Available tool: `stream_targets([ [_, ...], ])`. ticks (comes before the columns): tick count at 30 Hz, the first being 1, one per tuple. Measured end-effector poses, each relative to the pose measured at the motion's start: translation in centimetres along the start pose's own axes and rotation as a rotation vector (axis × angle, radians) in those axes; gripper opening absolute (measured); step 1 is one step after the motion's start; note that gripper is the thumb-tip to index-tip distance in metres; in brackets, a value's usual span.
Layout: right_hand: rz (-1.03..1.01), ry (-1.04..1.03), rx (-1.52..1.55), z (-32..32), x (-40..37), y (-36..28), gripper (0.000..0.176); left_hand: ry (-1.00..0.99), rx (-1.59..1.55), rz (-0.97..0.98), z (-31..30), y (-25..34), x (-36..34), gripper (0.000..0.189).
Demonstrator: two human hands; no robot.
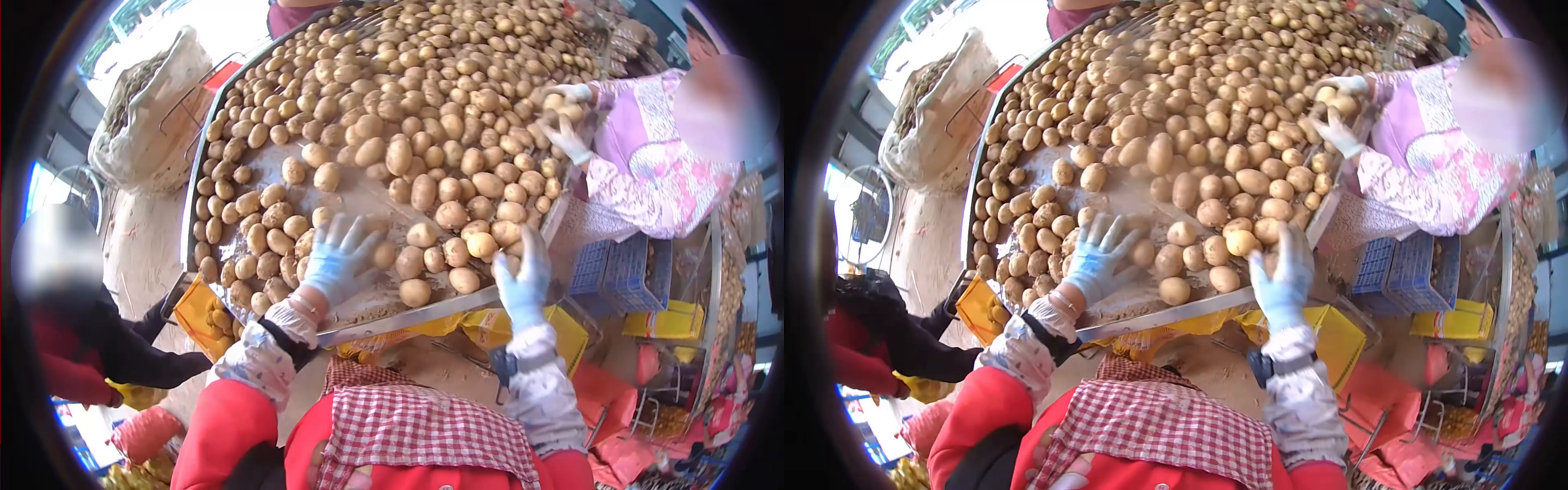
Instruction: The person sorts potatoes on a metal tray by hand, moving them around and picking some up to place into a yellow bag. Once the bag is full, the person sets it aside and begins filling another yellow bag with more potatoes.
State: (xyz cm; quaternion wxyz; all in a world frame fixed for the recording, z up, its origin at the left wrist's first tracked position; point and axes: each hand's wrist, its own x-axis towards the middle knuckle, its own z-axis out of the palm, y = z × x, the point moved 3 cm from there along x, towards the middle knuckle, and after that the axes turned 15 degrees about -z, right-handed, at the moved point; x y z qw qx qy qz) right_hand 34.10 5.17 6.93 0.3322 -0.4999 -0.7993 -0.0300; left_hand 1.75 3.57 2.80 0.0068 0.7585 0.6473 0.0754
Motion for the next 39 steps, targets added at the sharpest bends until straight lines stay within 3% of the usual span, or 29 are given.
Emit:
stream_targets([
  [2, -0.067, -0.120, -0.178, 6.2, 0.0, -0.1, 0.062, 0.038, -0.052, -0.151, 1.3, -3.3, -1.8, 0.073],
  [4, -0.035, -0.163, -0.041, 7.9, 0.8, -4.9, 0.059, 0.025, -0.007, -0.212, 1.3, -4.9, -2.1, 0.073],
  [6, -0.114, -0.194, -0.130, 7.9, 1.2, -7.6, 0.053, 0.018, 0.019, -0.252, 1.1, -6.1, -2.1, 0.073],
  [7, 0.070, -0.284, 0.357, 8.5, 1.2, -8.8, 0.049, 0.008, 0.054, -0.272, 0.8, -6.6, -2.0, 0.072],
  [8, 0.017, -0.272, 0.533, 9.5, 0.8, -10.4, 0.044, 0.000, -0.048, -0.372, -0.2, -7.6, -1.8, 0.071],
  [10, -0.122, -0.304, 0.472, 9.3, 1.2, -11.9, 0.040, 0.141, -0.129, -0.489, 1.7, -10.2, -2.6, 0.070],
  [11, -0.176, -0.183, 0.407, 9.5, 2.9, -11.8, 0.038, 0.127, -0.113, -0.508, 1.4, -10.4, -2.9, 0.068],
  [14, -0.106, -0.148, -0.100, 11.2, 9.6, -7.5, 0.064, 0.079, -0.100, -0.443, 0.5, -8.8, -4.5, 0.066],
  [16, 0.108, -0.447, -0.267, 14.5, 10.5, -5.0, 0.075, -0.034, -0.327, -0.238, -0.7, -7.0, -4.3, 0.064],
  [17, 0.112, -0.511, -0.370, 15.1, 10.5, -6.1, 0.079, -0.013, -0.447, -0.208, -1.5, -6.6, -3.3, 0.066],
  [19, -0.106, -0.415, -0.387, 17.0, 8.9, -7.0, 0.077, 0.142, -0.530, -0.166, -1.1, -6.6, -0.7, 0.068],
  [20, -0.247, -0.391, -0.375, 17.6, 7.8, -7.6, 0.078, 0.176, -0.526, -0.242, -2.1, -6.6, 1.6, 0.069],
  [22, -0.263, -0.571, -0.197, 18.5, 5.9, -9.7, 0.076, 0.304, -0.454, -0.303, -1.9, -6.9, 5.9, 0.070],
  [24, -0.214, -0.539, -0.062, 15.8, 6.3, -10.9, 0.072, 0.344, -0.460, -0.272, -1.9, -6.1, 10.3, 0.069],
  [26, -0.057, -0.247, 0.503, 13.7, 6.5, -10.8, 0.064, 0.381, -0.459, -0.248, -1.9, -5.0, 14.0, 0.069],
  [27, 0.367, -0.138, 0.849, 13.2, 5.4, -9.4, 0.061, 0.348, -0.417, -0.135, -1.7, -4.0, 15.4, 0.067],
  [28, 0.578, 0.035, 1.106, 11.0, 6.6, -8.6, 0.053, 0.314, -0.374, -0.024, -1.3, -3.0, 16.3, 0.066],
  [29, 0.647, 0.209, 1.217, 9.3, 8.0, -7.6, 0.040, 0.306, -0.383, -0.027, -0.7, -2.4, 16.7, 0.066],
  [30, 0.581, 0.105, 1.590, 10.7, 6.3, 0.3, 0.029, 0.229, -0.342, 0.029, 0.2, -1.6, 17.1, 0.062],
  [31, 0.718, 0.404, 1.176, 8.2, 9.0, -1.0, 0.018, 0.157, -0.297, 0.086, 0.8, -0.9, 17.4, 0.058],
  [32, 0.575, 0.324, 0.952, 8.4, 9.5, 3.0, 0.015, 0.159, -0.295, 0.087, 1.0, -0.5, 17.5, 0.058],
  [33, 0.625, 0.107, 0.752, 8.4, 10.5, 5.4, 0.015, 0.087, -0.152, 0.093, 1.5, 0.1, 17.2, 0.049],
  [34, 0.538, -0.271, 0.213, 7.8, 12.1, 5.3, 0.032, 0.015, -0.009, 0.096, 2.0, 0.5, 16.7, 0.041],
  [36, 0.050, -0.672, -0.380, 10.0, 12.0, 4.9, 0.053, 0.010, 0.070, 0.149, 1.4, 0.3, 14.5, 0.033],
  [37, 0.140, -0.878, -0.461, 10.3, 13.0, 4.0, 0.065, -0.052, -0.084, 0.131, 1.1, -0.4, 13.2, 0.033],
  [39, 0.222, -0.971, -0.425, 11.2, 14.7, 4.6, 0.066, -0.182, -0.270, -0.019, -1.2, -2.3, 11.4, 0.037],
])
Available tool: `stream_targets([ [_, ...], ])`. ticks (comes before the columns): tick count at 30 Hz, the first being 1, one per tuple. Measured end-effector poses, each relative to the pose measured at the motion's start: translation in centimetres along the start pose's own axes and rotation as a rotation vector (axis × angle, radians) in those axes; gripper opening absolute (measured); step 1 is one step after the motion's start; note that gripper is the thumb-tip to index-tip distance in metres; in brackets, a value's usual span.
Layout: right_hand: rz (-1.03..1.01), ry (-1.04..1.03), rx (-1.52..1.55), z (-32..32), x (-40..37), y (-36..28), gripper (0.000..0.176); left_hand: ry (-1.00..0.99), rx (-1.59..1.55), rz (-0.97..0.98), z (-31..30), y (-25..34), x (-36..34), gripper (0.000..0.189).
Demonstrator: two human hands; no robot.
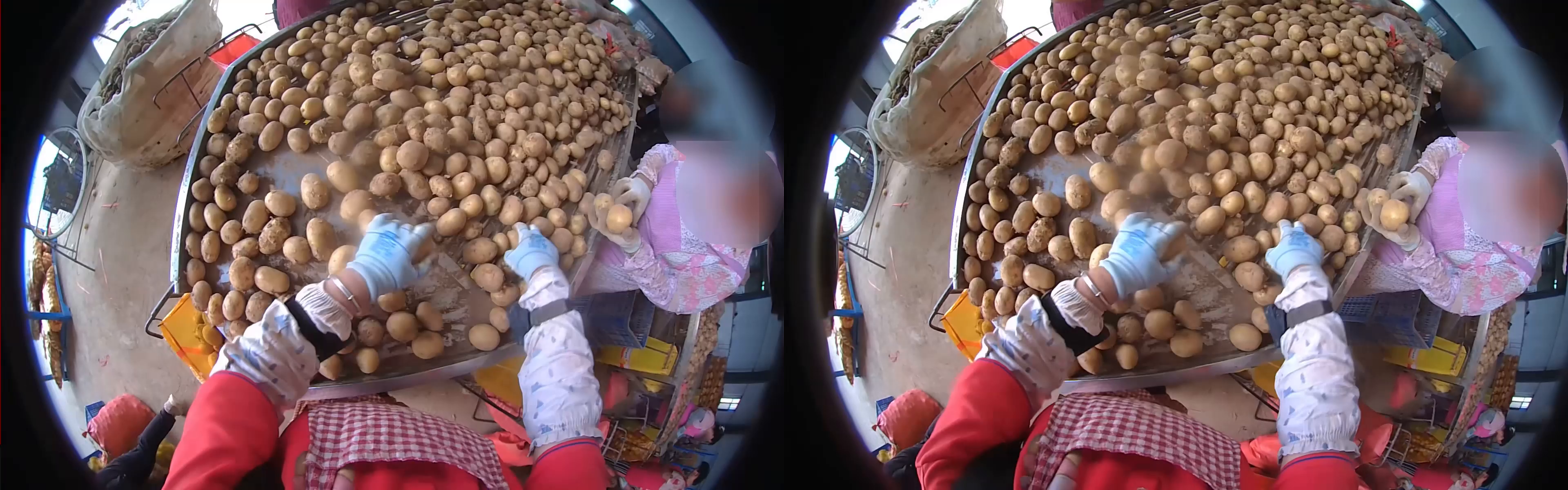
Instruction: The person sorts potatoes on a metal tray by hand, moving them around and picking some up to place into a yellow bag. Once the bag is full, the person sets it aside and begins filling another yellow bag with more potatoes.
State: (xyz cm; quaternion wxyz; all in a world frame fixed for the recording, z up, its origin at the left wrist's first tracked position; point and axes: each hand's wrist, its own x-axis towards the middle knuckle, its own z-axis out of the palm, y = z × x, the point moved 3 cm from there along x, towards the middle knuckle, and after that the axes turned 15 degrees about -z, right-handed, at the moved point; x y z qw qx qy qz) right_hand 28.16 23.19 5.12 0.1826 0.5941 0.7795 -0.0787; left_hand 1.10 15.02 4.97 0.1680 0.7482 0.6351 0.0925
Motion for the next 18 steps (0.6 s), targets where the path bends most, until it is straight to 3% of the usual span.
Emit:
stream_targets([
  [1, 0.043, -0.112, 0.041, 0.2, 0.6, 0.2, 0.066, -0.009, 0.017, -0.010, 0.0, -0.9, -0.9, 0.037],
  [3, -0.017, -0.180, 0.016, 0.1, 2.1, 0.6, 0.061, -0.174, -1.579, -0.268, -0.4, -3.5, -2.6, 0.047],
  [4, -0.008, -0.218, 0.020, 1.0, 2.7, 1.0, 0.060, -0.367, -1.950, -0.227, -0.6, -3.6, -3.4, 0.053],
  [5, 0.003, -0.253, 0.023, 1.4, 2.8, 0.8, 0.059, -0.528, -2.298, -0.089, -1.3, -3.3, -4.2, 0.052],
  [7, 0.013, -0.177, 0.071, -0.2, 0.3, -1.1, 0.055, -0.437, -2.447, -0.377, -1.9, -2.2, -5.4, 0.054],
  [11, -0.060, 0.150, 0.180, 2.6, -2.0, 0.5, 0.054, -0.472, -2.515, -0.439, -1.1, -1.4, -8.1, 0.062],
  [12, -0.093, 0.260, 0.263, 3.1, -2.6, 0.9, 0.052, -0.472, -2.386, -0.317, 0.1, -2.0, -8.5, 0.060],
  [13, -0.194, 0.520, 0.291, 3.7, -3.6, 1.3, 0.045, -0.473, -2.251, -0.195, 0.6, -2.3, -9.0, 0.058],
  [14, -0.123, 0.560, 0.866, 4.0, -4.4, 1.4, 0.042, -0.466, -2.164, -0.279, 0.3, -2.4, -9.7, 0.054],
  [15, -0.038, 0.574, 1.444, 5.0, -5.4, 1.1, 0.038, -0.307, -1.939, -0.410, 0.0, -2.6, -10.1, 0.046],
  [17, -0.067, 0.506, 2.312, 7.1, -9.2, 0.4, 0.038, 0.014, -1.648, -0.419, 2.6, -4.1, -9.4, 0.039],
  [18, -0.317, 0.344, 2.579, 3.4, -11.9, -3.0, 0.045, 0.260, -1.148, -0.292, 2.2, -4.4, -9.0, 0.041],
])
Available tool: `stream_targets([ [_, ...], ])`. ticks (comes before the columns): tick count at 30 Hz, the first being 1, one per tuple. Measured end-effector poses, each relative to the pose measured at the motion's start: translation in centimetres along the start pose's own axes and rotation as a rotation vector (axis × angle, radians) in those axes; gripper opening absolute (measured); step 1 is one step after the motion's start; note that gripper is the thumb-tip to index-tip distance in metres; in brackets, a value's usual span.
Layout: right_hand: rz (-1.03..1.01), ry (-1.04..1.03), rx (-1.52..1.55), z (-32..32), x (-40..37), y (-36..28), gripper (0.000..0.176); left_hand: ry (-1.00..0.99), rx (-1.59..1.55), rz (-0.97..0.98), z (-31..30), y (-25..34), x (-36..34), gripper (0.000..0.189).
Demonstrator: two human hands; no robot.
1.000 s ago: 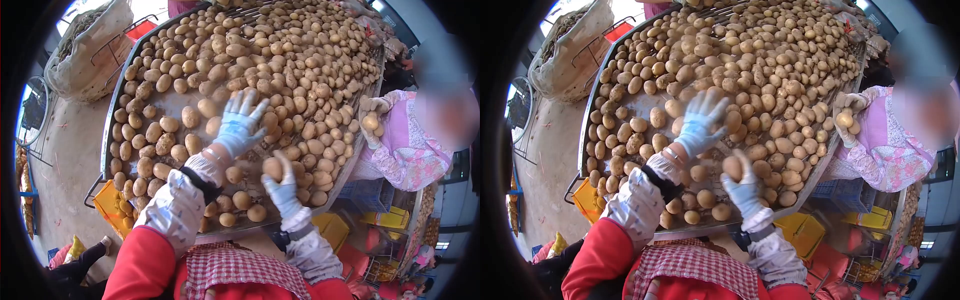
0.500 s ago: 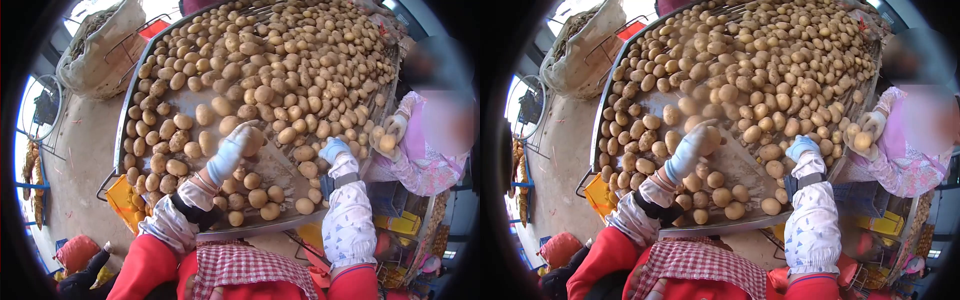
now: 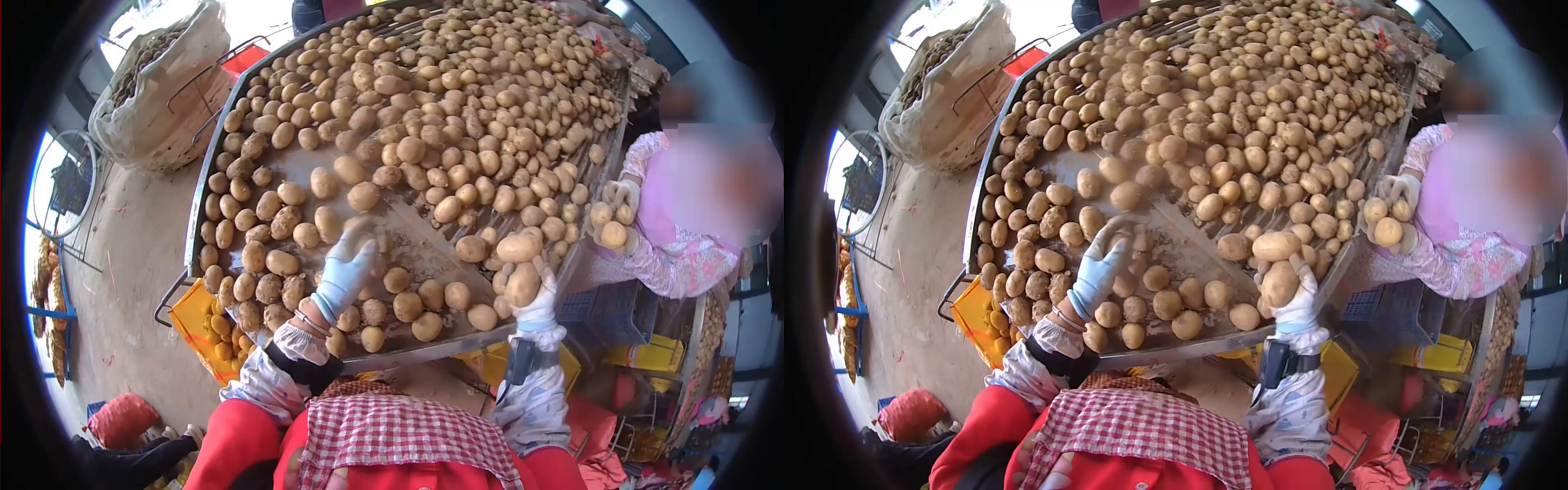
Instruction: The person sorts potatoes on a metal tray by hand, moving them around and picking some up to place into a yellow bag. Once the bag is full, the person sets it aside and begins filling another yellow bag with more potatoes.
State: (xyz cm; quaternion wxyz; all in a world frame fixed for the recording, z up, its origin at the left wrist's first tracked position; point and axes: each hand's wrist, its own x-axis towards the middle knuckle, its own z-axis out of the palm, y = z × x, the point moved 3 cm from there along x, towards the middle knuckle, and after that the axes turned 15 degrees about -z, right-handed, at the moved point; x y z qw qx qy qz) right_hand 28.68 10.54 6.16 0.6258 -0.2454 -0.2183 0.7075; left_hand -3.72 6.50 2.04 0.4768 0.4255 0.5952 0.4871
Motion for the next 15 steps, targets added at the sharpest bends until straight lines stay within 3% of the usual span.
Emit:
stream_targets([
  [1, 0.015, 0.037, 0.221, -0.8, -1.2, 0.4, 0.055, 0.159, 0.440, 0.309, 0.3, 0.8, 0.1, 0.044],
  [2, 0.018, -0.017, 0.342, -0.2, -2.3, 0.8, 0.060, 0.097, 0.686, 0.204, 1.1, 3.1, -1.1, 0.056],
  [3, 0.022, -0.077, 0.461, 0.3, -3.3, 0.8, 0.065, 0.091, 1.004, 0.314, 1.7, 2.2, -2.1, 0.069],
  [4, 0.055, -0.108, 0.511, -1.5, -4.2, 1.4, 0.071, 0.056, 1.075, 0.360, 2.4, 1.6, -3.5, 0.073],
  [5, 0.094, -0.123, 0.519, 0.7, -5.0, 1.0, 0.068, 0.019, 1.147, 0.403, 2.9, 1.0, -4.8, 0.078],
  [7, 0.093, -0.085, 0.358, -1.6, -6.8, 1.1, 0.072, 0.010, 1.277, 0.263, 1.4, -1.0, -5.9, 0.081],
  [8, 0.083, -0.164, 0.249, -0.6, -7.2, 0.7, 0.075, 0.039, 1.286, 0.155, 0.7, -1.0, -5.7, 0.075],
  [11, -0.064, -0.153, -0.151, 1.8, -8.4, -0.4, 0.069, 0.100, 1.351, 0.202, 0.3, -1.2, -3.1, 0.065],
  [14, -0.107, -0.199, -0.320, -0.6, -9.9, -1.7, 0.067, 0.167, 1.358, 0.101, 0.5, 0.4, 1.6, 0.049],
  [15, -0.143, -0.201, -0.238, -1.9, -10.6, -2.5, 0.065, 0.192, 1.402, 0.038, 0.7, 0.5, 2.7, 0.047],
])
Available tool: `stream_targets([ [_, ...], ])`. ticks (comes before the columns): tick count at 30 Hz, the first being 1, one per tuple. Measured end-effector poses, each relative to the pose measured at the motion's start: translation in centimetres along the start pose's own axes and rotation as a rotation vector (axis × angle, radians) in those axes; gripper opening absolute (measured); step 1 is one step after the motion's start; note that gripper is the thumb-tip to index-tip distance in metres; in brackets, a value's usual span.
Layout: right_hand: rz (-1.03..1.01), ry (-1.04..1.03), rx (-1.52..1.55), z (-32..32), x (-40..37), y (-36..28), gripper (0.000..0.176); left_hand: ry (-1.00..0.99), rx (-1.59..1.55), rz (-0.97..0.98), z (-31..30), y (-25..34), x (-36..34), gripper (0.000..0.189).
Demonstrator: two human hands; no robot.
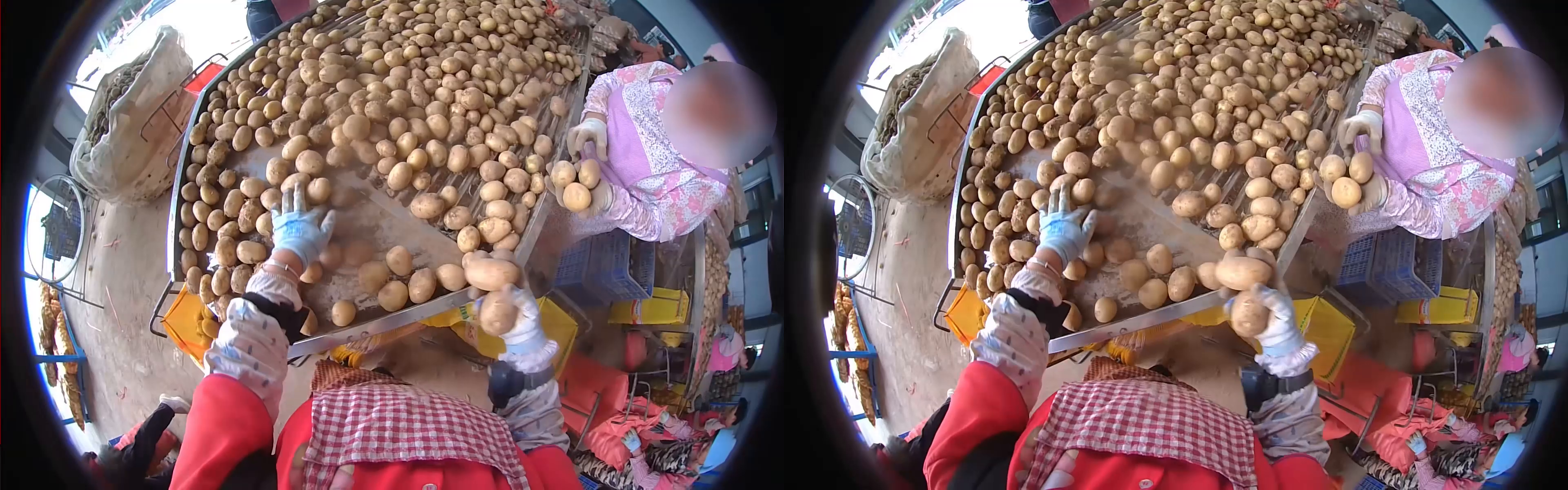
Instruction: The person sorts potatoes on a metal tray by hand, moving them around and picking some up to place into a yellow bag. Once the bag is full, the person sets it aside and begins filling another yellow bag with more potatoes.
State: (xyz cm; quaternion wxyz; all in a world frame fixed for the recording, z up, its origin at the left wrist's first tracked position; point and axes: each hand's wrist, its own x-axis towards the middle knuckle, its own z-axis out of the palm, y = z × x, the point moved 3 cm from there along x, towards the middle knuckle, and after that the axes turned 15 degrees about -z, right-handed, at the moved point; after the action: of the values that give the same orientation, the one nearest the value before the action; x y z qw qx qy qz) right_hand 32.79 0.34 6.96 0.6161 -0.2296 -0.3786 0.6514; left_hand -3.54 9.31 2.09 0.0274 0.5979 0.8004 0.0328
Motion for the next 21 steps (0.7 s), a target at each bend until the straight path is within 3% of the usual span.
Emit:
stream_targets([
  [2, -0.053, 0.133, -0.005, -2.2, -2.4, -3.4, 0.064, -0.053, -0.037, -0.049, 0.0, 1.2, 0.0, 0.049],
  [4, -0.050, 0.340, -0.067, -7.1, -6.3, -7.3, 0.060, 0.031, -0.231, 0.130, -3.2, 4.5, -4.2, 0.055],
  [5, 0.054, 0.500, -0.338, -12.0, -9.1, -8.9, 0.057, -0.014, -0.249, 0.330, -2.6, 6.4, -6.6, 0.058],
  [6, 0.161, 0.654, -0.613, -16.7, -11.9, -9.9, 0.053, -0.060, -0.267, 0.528, -1.8, 7.8, -9.1, 0.062],
  [8, 0.487, 0.402, -2.189, -17.7, -14.6, -11.7, 0.040, -0.128, -0.356, 0.700, 0.2, 8.8, -12.8, 0.063],
  [10, 0.418, 0.394, -1.757, -13.2, -13.2, -10.9, 0.031, -0.082, -0.380, 0.654, 1.1, 8.0, -12.0, 0.064],
  [11, 0.197, 0.550, -1.216, -11.5, -12.7, -8.5, 0.026, -0.042, -0.249, 0.553, 0.4, 7.4, -10.6, 0.064],
  [12, 0.051, 0.263, -1.395, -7.9, -10.0, -7.7, 0.018, -0.005, -0.119, 0.448, 0.0, 6.6, -9.3, 0.065],
  [13, -0.037, 0.205, -1.447, -6.3, -7.5, -6.2, 0.015, 0.019, -0.068, 0.362, 0.5, 5.2, -8.0, 0.065],
  [14, -0.335, 0.011, -1.579, -4.6, -3.9, -5.3, 0.016, 0.049, -0.019, 0.275, 0.8, 3.5, -6.7, 0.065],
  [16, -0.440, -0.127, -1.745, -3.6, 2.7, -4.1, 0.034, 0.124, 0.017, 0.186, 0.8, -0.1, -5.3, 0.063],
  [17, -0.476, -0.219, -1.884, -3.2, 6.1, -3.6, 0.048, 0.046, 0.022, 0.136, -0.3, -1.1, -5.6, 0.062],
  [18, -0.424, -0.189, -2.069, -5.2, 8.7, -2.2, 0.058, 0.046, 0.024, 0.131, -1.1, -1.7, -6.2, 0.062],
  [19, -0.220, -0.077, -2.179, -7.1, 10.4, -0.8, 0.065, 0.040, -0.023, 0.087, -1.6, -2.4, -7.2, 0.062],
  [21, -0.134, 0.011, -2.175, -6.5, 9.5, 2.8, 0.066, 0.022, -0.102, 0.013, -1.1, -3.9, -9.7, 0.065],
])
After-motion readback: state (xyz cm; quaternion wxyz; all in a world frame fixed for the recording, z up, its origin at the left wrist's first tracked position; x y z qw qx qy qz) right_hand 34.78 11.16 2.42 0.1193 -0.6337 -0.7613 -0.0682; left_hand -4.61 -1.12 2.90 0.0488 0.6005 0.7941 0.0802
